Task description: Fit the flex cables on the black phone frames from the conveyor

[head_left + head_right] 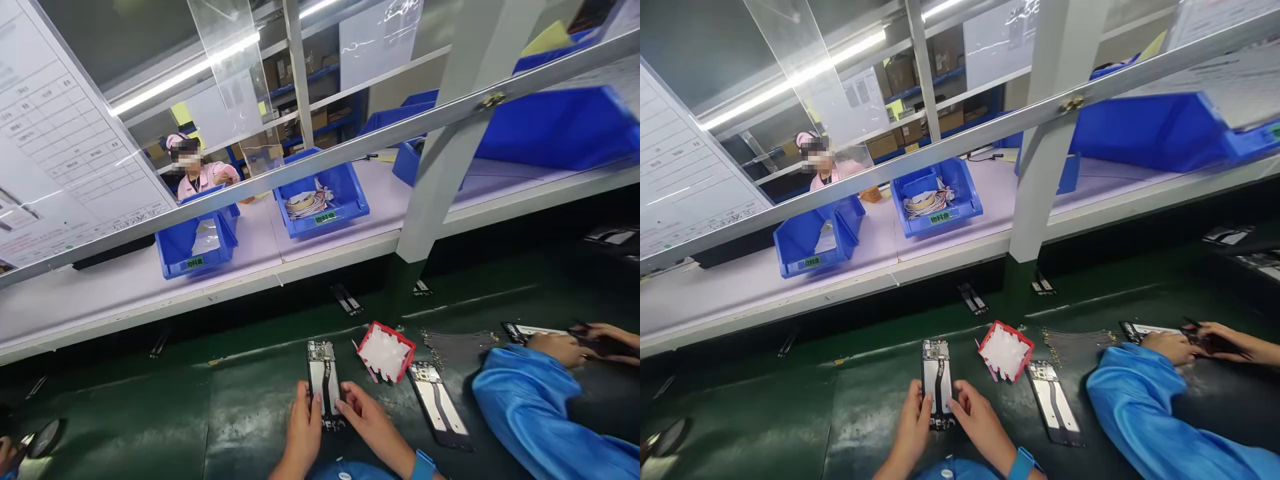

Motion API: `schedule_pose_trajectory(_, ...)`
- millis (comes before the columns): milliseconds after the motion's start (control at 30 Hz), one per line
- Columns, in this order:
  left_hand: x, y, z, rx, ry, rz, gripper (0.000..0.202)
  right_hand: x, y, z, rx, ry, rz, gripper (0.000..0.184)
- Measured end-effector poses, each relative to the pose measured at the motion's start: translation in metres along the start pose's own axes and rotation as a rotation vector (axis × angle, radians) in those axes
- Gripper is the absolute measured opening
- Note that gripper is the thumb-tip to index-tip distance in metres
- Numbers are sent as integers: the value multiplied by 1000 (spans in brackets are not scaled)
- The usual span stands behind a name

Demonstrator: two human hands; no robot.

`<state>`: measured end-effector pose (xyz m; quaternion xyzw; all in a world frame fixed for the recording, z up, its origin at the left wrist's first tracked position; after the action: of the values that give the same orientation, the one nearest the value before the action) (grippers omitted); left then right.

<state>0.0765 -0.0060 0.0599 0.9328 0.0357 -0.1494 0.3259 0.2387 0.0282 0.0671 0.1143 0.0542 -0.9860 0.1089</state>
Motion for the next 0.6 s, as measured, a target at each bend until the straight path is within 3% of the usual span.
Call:
schedule_pose_trajectory(100, -8, 34, -30, 202, -238, -27, 40, -17, 9, 10, -90, 93, -70, 31)
schedule_pose_trajectory(200, -1, 58, -42, 302, -303, -32, 32, -25, 20, 32, -243, 188, -104, 20)
schedule_pose_trajectory(367, 2, 64, -40, 269, -135, -55, 56, -16, 36, 68, -474, 225, 55, 28)
schedule_pose_trajectory(600, -20, 60, -39, 215, 192, -98, 66, -5, 41, 85, -556, 104, 240, 33)
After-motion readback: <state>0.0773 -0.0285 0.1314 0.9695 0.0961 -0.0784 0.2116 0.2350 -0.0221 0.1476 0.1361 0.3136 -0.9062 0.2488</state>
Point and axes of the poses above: each hand's wrist, its own y-axis away from the middle knuckle, its own x-axis out of the palm, z = x × y, the point moved 9 cm from there along -y, towards the middle knuckle, and after that the axes turned 12 degrees about -x, right-handed, at the moved point
